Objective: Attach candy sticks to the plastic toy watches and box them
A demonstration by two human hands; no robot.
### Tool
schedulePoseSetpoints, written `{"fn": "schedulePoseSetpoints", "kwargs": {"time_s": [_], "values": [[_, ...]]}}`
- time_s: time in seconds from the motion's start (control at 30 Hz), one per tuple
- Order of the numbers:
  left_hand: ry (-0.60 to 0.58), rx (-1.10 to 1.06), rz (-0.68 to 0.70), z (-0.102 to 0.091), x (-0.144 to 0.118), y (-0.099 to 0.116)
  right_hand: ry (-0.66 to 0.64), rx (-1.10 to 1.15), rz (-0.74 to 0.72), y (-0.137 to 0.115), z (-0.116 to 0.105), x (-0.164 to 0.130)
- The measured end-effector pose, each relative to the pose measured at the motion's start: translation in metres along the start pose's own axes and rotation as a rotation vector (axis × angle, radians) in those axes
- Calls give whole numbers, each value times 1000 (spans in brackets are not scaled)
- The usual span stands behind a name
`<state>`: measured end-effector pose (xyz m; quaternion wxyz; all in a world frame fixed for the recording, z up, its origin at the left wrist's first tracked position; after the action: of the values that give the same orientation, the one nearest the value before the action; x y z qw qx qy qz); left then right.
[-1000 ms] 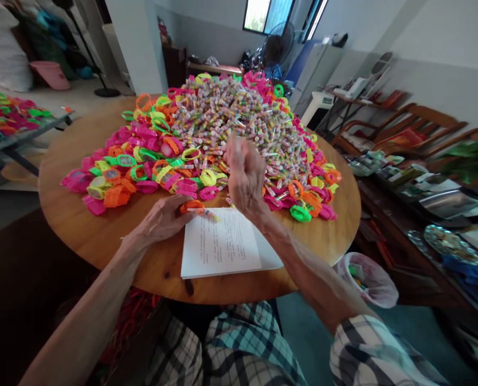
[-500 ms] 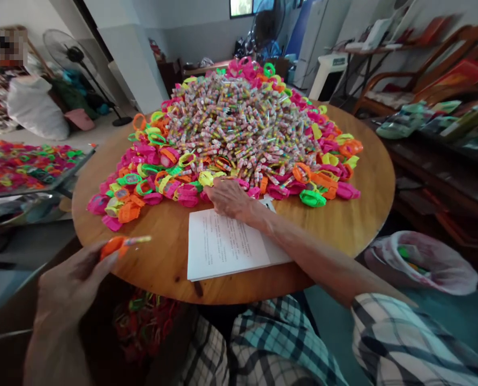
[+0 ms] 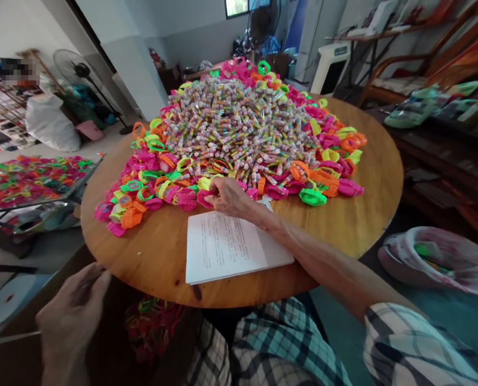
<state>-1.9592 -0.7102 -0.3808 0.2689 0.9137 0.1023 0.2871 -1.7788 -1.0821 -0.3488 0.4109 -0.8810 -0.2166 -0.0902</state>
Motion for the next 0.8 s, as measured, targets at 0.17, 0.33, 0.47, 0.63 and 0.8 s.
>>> {"fn": "schedulePoseSetpoints", "kwargs": {"time_s": [0.17, 0.33, 0.47, 0.63, 0.8], "values": [[-212, -296, 267, 71, 25, 123, 10, 525, 185, -16, 4, -21], [-450, -342, 486, 114, 30, 181, -48, 720, 375, -37, 12, -55], [-531, -327, 524, 122, 38, 177, -154, 328, 173, -39, -3, -68], [-534, -238, 498, 129, 68, 160, 81, -434, 63, -18, -24, -62], [-594, -173, 484, 142, 82, 160, -226, -692, 57, -6, -19, -44]]}}
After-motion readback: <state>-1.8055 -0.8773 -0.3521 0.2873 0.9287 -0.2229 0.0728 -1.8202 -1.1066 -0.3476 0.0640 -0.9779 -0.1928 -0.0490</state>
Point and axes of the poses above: each hand's wrist, its own x-axis towards the middle knuckle, its own z-axis out of the palm, y = z × x, the point moved 2 cm from there along x, towards the middle knuckle, and after that the axes turned 2 degrees about -z, right-handed, at the moved point
